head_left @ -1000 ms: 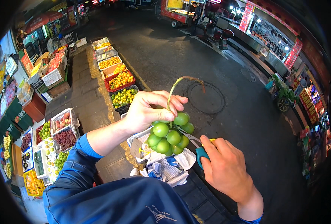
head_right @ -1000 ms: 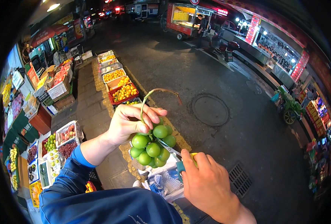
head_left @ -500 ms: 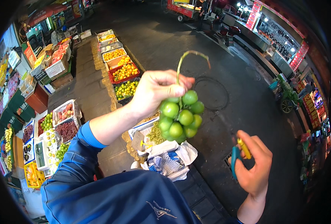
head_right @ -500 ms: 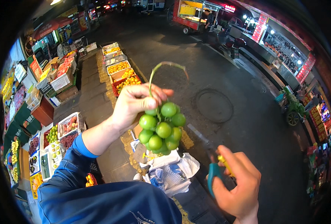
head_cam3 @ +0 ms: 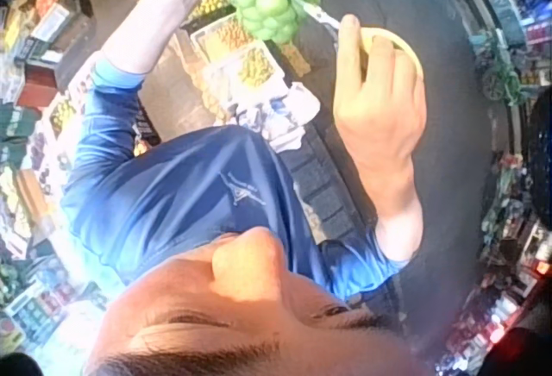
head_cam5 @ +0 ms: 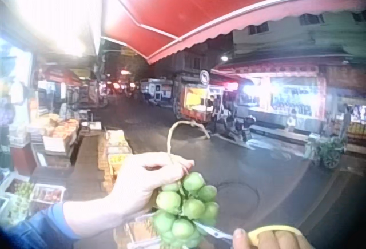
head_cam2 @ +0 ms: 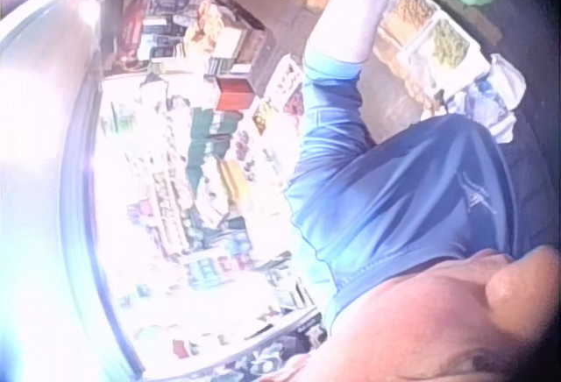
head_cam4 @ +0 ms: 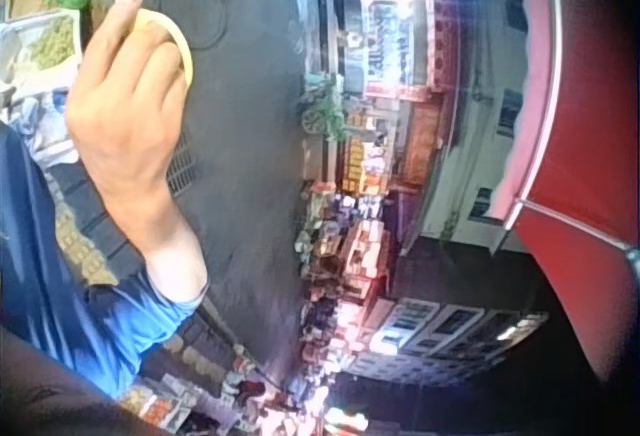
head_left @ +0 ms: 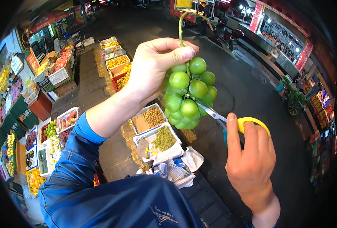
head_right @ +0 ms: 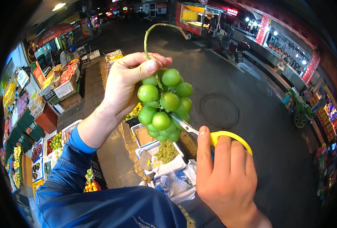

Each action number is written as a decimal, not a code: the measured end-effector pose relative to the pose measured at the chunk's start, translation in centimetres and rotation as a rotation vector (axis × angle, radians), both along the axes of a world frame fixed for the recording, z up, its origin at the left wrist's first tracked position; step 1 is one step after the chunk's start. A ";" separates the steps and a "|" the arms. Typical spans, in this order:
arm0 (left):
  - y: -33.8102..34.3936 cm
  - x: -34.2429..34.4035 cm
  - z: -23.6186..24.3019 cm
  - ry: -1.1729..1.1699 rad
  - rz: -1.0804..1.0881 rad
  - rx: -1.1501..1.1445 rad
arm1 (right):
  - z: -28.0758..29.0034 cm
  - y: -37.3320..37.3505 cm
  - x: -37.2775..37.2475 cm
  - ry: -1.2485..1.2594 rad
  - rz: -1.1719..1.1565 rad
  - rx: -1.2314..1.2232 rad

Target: The person uses shears to trim green grape clusters at a street-side fruit stall. They repeatedly cut stems, remove small sections, and place trimmed grapes into a white tray among other produce.

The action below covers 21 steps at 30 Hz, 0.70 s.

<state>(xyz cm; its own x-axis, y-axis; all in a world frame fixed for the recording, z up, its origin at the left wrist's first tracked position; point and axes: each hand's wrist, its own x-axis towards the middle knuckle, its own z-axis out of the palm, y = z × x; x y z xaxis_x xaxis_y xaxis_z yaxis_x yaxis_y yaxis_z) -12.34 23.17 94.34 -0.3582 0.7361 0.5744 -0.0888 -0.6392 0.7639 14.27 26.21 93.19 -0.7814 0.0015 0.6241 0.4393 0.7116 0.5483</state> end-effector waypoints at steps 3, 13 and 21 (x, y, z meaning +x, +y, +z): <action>-0.7 0.4 0.5 -0.010 0.003 -0.019 | 0.7 0.0 -0.2 -0.003 0.015 0.130; -3.0 1.8 2.1 0.025 0.009 -0.033 | 2.7 -3.3 -0.9 0.014 0.050 0.222; -3.0 2.1 2.5 -0.018 -0.030 -0.044 | 2.1 -2.7 0.0 0.049 0.054 0.154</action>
